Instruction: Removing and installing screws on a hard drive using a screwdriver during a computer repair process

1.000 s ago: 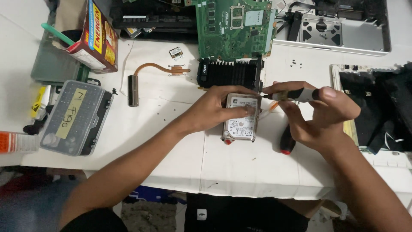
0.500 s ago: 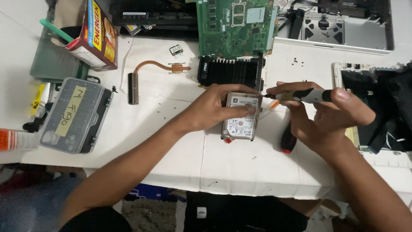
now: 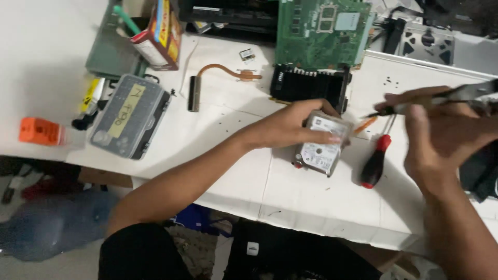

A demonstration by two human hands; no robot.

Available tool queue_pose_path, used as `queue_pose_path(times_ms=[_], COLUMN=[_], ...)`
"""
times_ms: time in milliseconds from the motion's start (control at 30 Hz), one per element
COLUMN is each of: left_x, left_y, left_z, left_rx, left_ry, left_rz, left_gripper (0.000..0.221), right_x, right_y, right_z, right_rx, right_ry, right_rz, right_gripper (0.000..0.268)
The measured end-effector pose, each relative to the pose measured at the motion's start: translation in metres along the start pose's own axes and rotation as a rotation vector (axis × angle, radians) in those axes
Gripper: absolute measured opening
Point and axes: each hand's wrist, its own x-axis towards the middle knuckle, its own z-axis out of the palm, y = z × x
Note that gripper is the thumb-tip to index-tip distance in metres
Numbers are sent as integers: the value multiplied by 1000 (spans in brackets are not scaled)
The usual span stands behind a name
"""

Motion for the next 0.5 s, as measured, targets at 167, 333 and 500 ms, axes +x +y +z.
queue_pose_path(times_ms=[167, 333, 500], left_x=[-5, -12, -9], left_y=[-6, 5, -5], left_z=[9, 21, 33], left_rx=[92, 235, 316], left_ry=[-155, -234, -342], left_rz=[315, 301, 31], left_gripper=[34, 45, 102], right_x=[-7, 35, 63], right_y=[9, -3, 3], right_z=[-6, 37, 104], right_rx=[-149, -301, -300], right_ry=[-38, -478, -845], right_rz=[197, 129, -100], right_gripper=[7, 64, 28])
